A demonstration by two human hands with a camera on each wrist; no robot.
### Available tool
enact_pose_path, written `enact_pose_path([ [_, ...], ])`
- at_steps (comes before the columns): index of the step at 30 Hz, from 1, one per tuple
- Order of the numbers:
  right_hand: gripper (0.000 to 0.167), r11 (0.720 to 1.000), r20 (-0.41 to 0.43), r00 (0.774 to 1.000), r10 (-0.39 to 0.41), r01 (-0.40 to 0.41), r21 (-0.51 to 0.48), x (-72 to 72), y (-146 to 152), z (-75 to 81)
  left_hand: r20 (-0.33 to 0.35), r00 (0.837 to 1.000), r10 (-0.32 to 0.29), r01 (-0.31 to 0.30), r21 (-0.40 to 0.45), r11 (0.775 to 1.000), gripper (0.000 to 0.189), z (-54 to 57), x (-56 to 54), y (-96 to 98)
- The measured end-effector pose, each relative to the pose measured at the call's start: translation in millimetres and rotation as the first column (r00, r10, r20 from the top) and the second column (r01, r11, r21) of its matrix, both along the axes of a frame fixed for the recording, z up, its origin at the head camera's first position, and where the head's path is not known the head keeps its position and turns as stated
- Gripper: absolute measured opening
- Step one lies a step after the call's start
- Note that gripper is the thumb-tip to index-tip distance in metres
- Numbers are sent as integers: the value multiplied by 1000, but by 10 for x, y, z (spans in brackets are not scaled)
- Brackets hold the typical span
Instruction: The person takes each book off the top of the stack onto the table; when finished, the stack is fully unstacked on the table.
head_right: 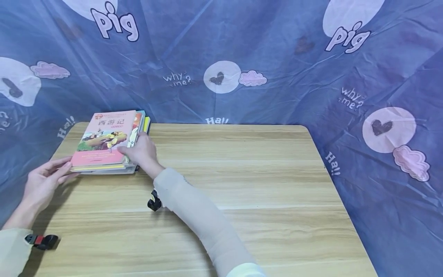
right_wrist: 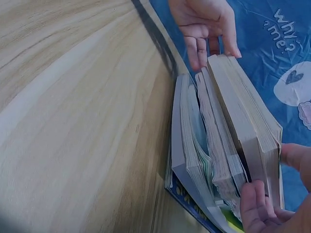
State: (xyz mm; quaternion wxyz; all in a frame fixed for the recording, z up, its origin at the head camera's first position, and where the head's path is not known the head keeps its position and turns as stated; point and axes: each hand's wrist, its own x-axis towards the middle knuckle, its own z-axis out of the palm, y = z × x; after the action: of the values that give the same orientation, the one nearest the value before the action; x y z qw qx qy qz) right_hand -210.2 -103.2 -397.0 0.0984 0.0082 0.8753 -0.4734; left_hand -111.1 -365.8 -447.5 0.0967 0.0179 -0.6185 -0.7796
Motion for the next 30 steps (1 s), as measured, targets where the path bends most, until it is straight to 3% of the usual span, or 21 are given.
enact_pose_path([
  [5, 66, 998, 43, 999, -23, 26, -57, 2, 53, 19, 19, 1000, -4, 3, 31, 1000, 29, 23, -13, -5],
  [14, 46, 983, 51, 998, -38, 47, -178, 31, 119, -16, 28, 1000, -2, 2, 13, 1000, 32, 15, 0, -11],
  [21, 33, 902, 116, 993, -26, 74, -426, 42, 158, -72, 17, 1000, 2, -2, -7, 1000, 31, -12, 2, -12],
  [26, 34, 856, 124, 992, -9, 72, -512, 41, 219, -109, 22, 1000, 14, -13, -38, 999, 29, -26, 18, -5],
  [30, 37, 821, 131, 989, 61, 25, -570, 56, 306, -152, 23, 999, 22, -21, -43, 999, 30, -39, 64, 9],
])
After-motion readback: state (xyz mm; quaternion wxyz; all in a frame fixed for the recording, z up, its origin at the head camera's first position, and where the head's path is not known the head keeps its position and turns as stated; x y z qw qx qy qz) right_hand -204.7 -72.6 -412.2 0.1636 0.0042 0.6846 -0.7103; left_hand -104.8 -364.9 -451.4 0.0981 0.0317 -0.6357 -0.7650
